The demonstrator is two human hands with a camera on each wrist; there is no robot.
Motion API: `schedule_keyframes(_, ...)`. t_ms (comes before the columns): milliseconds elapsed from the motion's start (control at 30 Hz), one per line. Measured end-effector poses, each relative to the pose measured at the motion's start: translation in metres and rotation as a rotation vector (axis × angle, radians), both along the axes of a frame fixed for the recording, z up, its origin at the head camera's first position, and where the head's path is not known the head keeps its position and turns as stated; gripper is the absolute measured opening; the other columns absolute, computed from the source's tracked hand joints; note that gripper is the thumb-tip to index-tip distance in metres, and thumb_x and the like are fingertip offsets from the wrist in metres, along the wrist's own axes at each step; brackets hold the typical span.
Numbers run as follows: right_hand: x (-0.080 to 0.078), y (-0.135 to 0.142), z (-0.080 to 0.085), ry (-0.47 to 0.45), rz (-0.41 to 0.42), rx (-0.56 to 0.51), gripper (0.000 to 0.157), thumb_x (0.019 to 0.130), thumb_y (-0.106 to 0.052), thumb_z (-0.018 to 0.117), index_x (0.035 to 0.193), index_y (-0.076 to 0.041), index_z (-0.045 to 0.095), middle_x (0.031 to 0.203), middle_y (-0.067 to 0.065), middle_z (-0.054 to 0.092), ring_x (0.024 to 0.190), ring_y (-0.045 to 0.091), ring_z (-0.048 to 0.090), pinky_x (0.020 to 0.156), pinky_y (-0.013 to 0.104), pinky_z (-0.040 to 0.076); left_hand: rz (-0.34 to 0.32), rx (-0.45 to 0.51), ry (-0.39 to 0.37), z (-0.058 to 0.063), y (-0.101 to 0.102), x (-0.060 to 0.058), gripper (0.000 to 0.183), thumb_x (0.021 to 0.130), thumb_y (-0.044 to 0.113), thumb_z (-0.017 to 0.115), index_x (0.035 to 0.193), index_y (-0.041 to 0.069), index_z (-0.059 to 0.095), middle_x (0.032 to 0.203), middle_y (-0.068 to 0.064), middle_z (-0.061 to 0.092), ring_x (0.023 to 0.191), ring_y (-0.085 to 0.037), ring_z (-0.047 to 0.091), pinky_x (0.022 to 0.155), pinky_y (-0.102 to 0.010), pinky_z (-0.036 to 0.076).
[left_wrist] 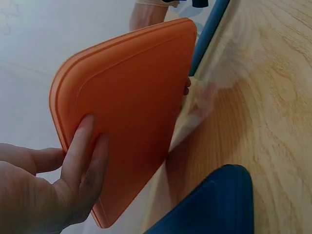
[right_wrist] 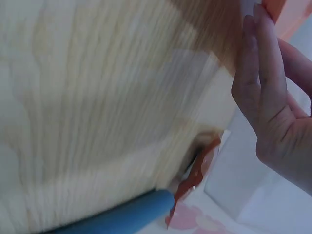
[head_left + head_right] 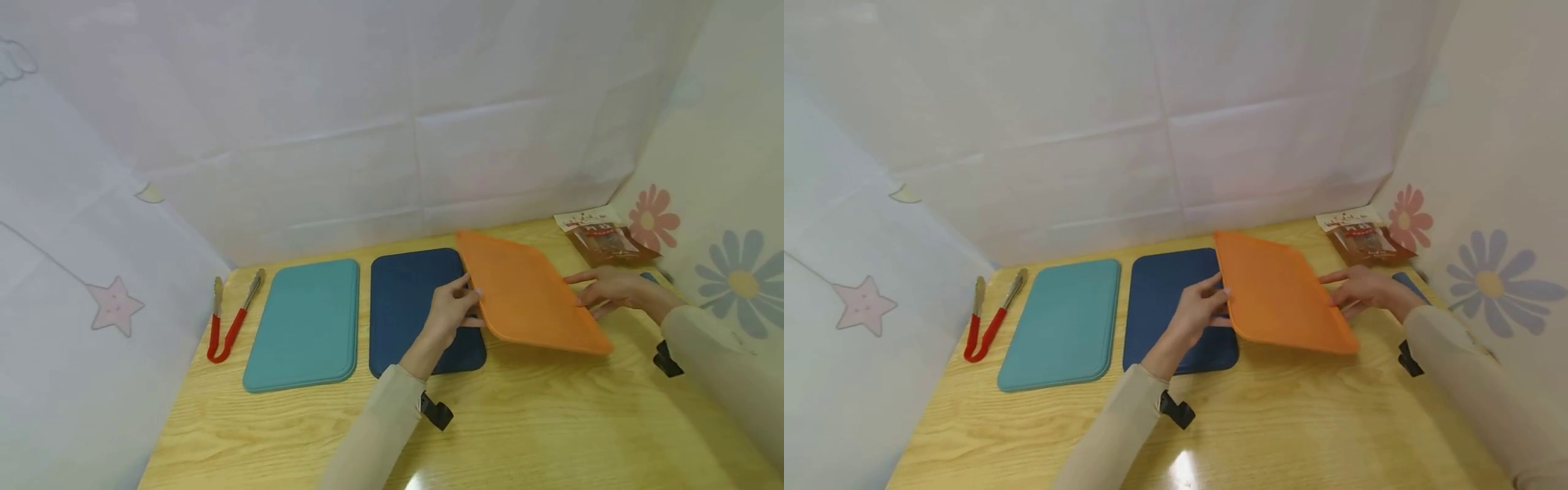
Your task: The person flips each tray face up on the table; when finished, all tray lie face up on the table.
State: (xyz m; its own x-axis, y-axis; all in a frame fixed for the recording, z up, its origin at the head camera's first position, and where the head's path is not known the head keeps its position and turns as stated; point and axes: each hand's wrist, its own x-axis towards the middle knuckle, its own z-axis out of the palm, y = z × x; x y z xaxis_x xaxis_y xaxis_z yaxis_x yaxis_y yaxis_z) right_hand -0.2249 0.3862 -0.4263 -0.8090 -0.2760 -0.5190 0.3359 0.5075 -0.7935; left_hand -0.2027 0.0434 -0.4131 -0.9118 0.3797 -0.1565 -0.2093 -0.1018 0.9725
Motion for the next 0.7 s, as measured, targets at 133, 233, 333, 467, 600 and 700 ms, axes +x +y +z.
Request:
schedule_keyframes(133, -0.007, 0.012, 0.003, 0.021, -0.002, 0.073, 0.071, 0.090, -0.002, 0.064, 0.148, 0.009, 0.024, 0.106, 0.015, 0.067, 0.091, 0.024, 0.067, 0.073, 0.045, 0.057, -0.011, -0.059, -0.052, -0.017, 0.007, -0.004, 0.057, 0.093, 0.001, 0.061, 0.146, 0.005, 0.040, 0.096, -0.015, 0.064, 0.082, -0.037, 0.068, 0.074, -0.049, 0.056)
schedule_keyframes(233, -0.012, 0.016, 0.005, 0.024, 0.001, 0.105, 0.069, 0.090, 0.000, 0.062, 0.147, 0.011, 0.024, 0.101, 0.013, 0.069, 0.086, 0.025, 0.068, 0.071, 0.045, 0.058, -0.005, -0.114, -0.061, -0.027, 0.013, -0.007, 0.055, 0.093, -0.002, 0.060, 0.144, 0.004, 0.042, 0.093, -0.014, 0.065, 0.081, -0.040, 0.068, 0.073, -0.050, 0.055)
schedule_keyframes(333, -0.016, 0.017, 0.007, 0.044, 0.000, 0.127, 0.067, 0.088, 0.002, 0.061, 0.145, 0.015, 0.026, 0.113, 0.023, 0.064, 0.081, 0.026, 0.068, 0.070, 0.046, 0.058, -0.004, -0.196, -0.046, -0.033, 0.020, -0.010, 0.053, 0.093, -0.004, 0.058, 0.144, 0.003, 0.043, 0.093, -0.015, 0.065, 0.079, -0.040, 0.068, 0.072, -0.051, 0.055)
schedule_keyframes(467, -0.023, 0.016, 0.010, 0.077, -0.010, 0.177, 0.065, 0.086, 0.004, 0.060, 0.142, 0.018, 0.029, 0.118, 0.029, 0.059, 0.075, 0.025, 0.067, 0.067, 0.045, 0.058, -0.006, -0.313, -0.017, -0.037, 0.031, -0.017, 0.050, 0.093, -0.007, 0.057, 0.141, 0.001, 0.048, 0.099, -0.020, 0.066, 0.073, -0.036, 0.069, 0.068, -0.046, 0.057)
schedule_keyframes(600, -0.028, 0.017, 0.010, 0.087, -0.032, 0.223, 0.066, 0.084, 0.008, 0.058, 0.141, 0.020, 0.028, 0.089, 0.019, 0.067, 0.069, 0.023, 0.066, 0.061, 0.043, 0.058, -0.017, -0.430, 0.054, -0.037, 0.044, -0.026, 0.035, 0.091, -0.010, 0.054, 0.125, -0.005, 0.060, 0.095, -0.022, 0.066, 0.069, -0.032, 0.069, 0.063, -0.043, 0.058)
schedule_keyframes(700, -0.030, 0.017, 0.007, 0.094, -0.055, 0.241, 0.066, 0.081, 0.010, 0.056, 0.140, 0.021, 0.027, 0.076, 0.011, 0.067, 0.063, 0.021, 0.065, 0.058, 0.041, 0.058, -0.032, -0.577, 0.128, -0.037, 0.052, -0.031, 0.021, 0.091, -0.011, 0.053, 0.106, -0.006, 0.067, 0.083, -0.019, 0.065, 0.069, -0.030, 0.068, 0.061, -0.041, 0.058)
